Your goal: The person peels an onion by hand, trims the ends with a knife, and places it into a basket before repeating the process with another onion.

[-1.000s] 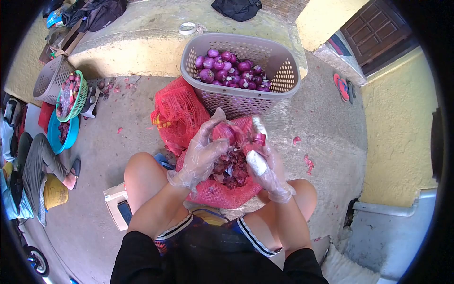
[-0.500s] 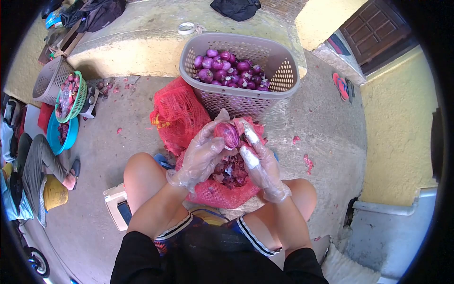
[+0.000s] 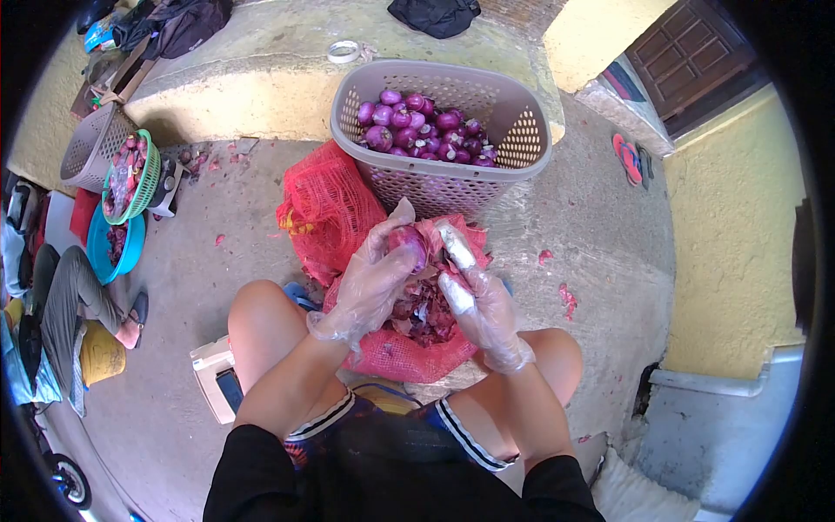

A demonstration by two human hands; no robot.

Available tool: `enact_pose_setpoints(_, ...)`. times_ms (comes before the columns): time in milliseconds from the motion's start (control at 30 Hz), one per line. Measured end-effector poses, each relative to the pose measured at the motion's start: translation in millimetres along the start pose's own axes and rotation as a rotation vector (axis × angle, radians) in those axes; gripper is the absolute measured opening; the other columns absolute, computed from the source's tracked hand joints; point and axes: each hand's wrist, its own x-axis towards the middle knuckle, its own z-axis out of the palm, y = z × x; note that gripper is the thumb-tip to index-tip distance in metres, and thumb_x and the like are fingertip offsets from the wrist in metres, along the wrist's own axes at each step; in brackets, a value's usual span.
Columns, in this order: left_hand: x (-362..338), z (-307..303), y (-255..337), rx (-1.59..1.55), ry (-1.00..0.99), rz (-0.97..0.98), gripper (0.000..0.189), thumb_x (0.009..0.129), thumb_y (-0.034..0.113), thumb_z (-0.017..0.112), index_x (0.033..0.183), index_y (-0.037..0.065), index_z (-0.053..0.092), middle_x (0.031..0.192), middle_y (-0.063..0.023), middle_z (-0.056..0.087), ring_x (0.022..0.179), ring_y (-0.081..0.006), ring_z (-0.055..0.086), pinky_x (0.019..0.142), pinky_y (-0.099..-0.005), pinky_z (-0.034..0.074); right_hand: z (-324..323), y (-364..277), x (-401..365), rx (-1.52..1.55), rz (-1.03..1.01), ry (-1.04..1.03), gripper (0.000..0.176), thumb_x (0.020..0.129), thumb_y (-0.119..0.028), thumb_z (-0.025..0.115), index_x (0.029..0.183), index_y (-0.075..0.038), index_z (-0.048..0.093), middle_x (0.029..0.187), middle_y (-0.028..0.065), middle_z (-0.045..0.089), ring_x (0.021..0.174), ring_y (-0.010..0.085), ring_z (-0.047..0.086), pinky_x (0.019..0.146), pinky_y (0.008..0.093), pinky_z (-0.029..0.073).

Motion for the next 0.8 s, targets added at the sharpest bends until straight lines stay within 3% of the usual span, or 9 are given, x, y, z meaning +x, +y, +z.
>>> enact_pose_setpoints(133, 1.4, -4.7, 1.4, -0.089, -0.05, -0.006, 0.056, 0.089, 0.019, 0.069, 0.136, 0.009, 0.04, 0.126, -0.0109, 0.053, 0.119, -0.026, 0.056, 0.097, -0.0439, 0.052, -1.3, -0.2, 0.2, -0.037, 0.034, 0.015, 0.057, 0.094, -0.003, 0.056, 0.147, -0.005, 0.037, 0.148, 0.0138, 0.043, 0.138, 0.0228, 0.04, 0.11, 0.0295, 0.032)
enact_pose_setpoints(267, 0.4, -7.1, 13.6, -0.241, -0.183, -0.032, 0.058, 0.088, 0.019, 0.07, 0.137, 0.01, 0.04, 0.128, -0.0112, 0.053, 0.12, -0.029, 0.056, 0.097, -0.0434, 0.052, -0.5, 25.0, 8.9, 0.354, -0.018, 0.213, 0.055, 0.094, 0.0, 0.053, 0.147, -0.004, 0.037, 0.149, 0.0107, 0.043, 0.137, 0.0199, 0.039, 0.111, 0.0295, 0.03)
enact_pose_setpoints(367, 1.4, -5.2, 14.5, -0.251, -0.199, 0.012, 0.068, 0.087, 0.014, 0.069, 0.144, 0.008, 0.033, 0.138, -0.015, 0.045, 0.124, -0.0299, 0.052, 0.1, -0.0476, 0.049, -12.1, 14.3, 9.7, 0.457, -0.038, 0.14, 0.053, 0.095, -0.001, 0.052, 0.146, -0.004, 0.038, 0.149, 0.0121, 0.042, 0.137, 0.0198, 0.039, 0.111, 0.0295, 0.029)
enact_pose_setpoints(400, 2.1, -4.4, 14.3, -0.231, -0.167, 0.026, 0.067, 0.085, 0.014, 0.071, 0.142, 0.008, 0.036, 0.136, -0.0134, 0.047, 0.123, -0.0301, 0.053, 0.101, -0.0476, 0.048, -16.6, 11.6, 9.4, 0.149, -0.06, 0.114, 0.052, 0.095, -0.002, 0.053, 0.146, -0.004, 0.039, 0.149, 0.0119, 0.043, 0.135, 0.0186, 0.042, 0.109, 0.0284, 0.032)
enact_pose_setpoints(500, 3.6, -5.4, 11.4, -0.113, -0.079, 0.104, 0.067, 0.079, 0.012, 0.076, 0.138, 0.009, 0.044, 0.129, -0.0105, 0.052, 0.122, -0.0304, 0.054, 0.105, -0.0475, 0.045, -19.8, -10.1, 2.2, -0.137, 0.128, -0.034, 0.054, 0.095, -0.004, 0.056, 0.146, -0.01, 0.04, 0.137, 0.0122, 0.055, 0.124, 0.0173, 0.054, 0.102, 0.0281, 0.04)
enact_pose_setpoints(533, 4.9, -9.6, 7.1, -0.035, -0.058, 0.154, 0.067, 0.078, 0.011, 0.076, 0.138, 0.009, 0.045, 0.128, -0.0107, 0.052, 0.121, -0.0303, 0.054, 0.105, -0.0475, 0.044, -21.7, -10.2, 1.7, -0.245, 0.114, -0.076, 0.057, 0.095, -0.018, 0.059, 0.148, -0.017, 0.039, 0.114, 0.0143, 0.068, 0.105, 0.0224, 0.067, 0.089, 0.0332, 0.05)
enact_pose_setpoints(633, 9.2, -18.0, 4.8, 0.194, -0.122, 0.313, 0.07, 0.075, 0.008, 0.077, 0.138, 0.01, 0.047, 0.124, -0.0116, 0.053, 0.118, -0.0293, 0.053, 0.104, -0.0458, 0.044, -25.5, -23.8, 4.9, -0.618, 0.329, -0.284, 0.061, 0.095, -0.035, 0.058, 0.149, -0.021, 0.035, 0.096, 0.0167, 0.071, 0.089, 0.0322, 0.07, 0.077, 0.04, 0.052)
enact_pose_setpoints(667, 10.5, -19.5, 5.2, 0.27, -0.165, 0.368, 0.071, 0.074, 0.007, 0.077, 0.138, 0.01, 0.047, 0.122, -0.012, 0.054, 0.117, -0.0289, 0.053, 0.103, -0.0449, 0.044, -27.6, -10.0, 3.1, -0.652, 0.285, -0.336, 0.069, 0.093, -0.049, 0.053, 0.151, -0.02, 0.028, 0.092, 0.0214, 0.069, 0.085, 0.0406, 0.068, 0.072, 0.0458, 0.051)
enact_pose_setpoints(800, 6.0, -13.7, 5.7, 0.289, -0.275, 0.405, 0.071, 0.074, -0.004, 0.071, 0.139, 0.006, 0.044, 0.125, -0.0104, 0.055, 0.118, -0.0219, 0.051, 0.106, -0.04, 0.039, -29.5, 2.5, -5.3, -0.819, 0.354, -0.476, 0.074, 0.092, -0.054, 0.051, 0.151, -0.019, 0.025, 0.088, 0.0251, 0.068, 0.085, 0.0433, 0.067, 0.074, 0.0489, 0.05)
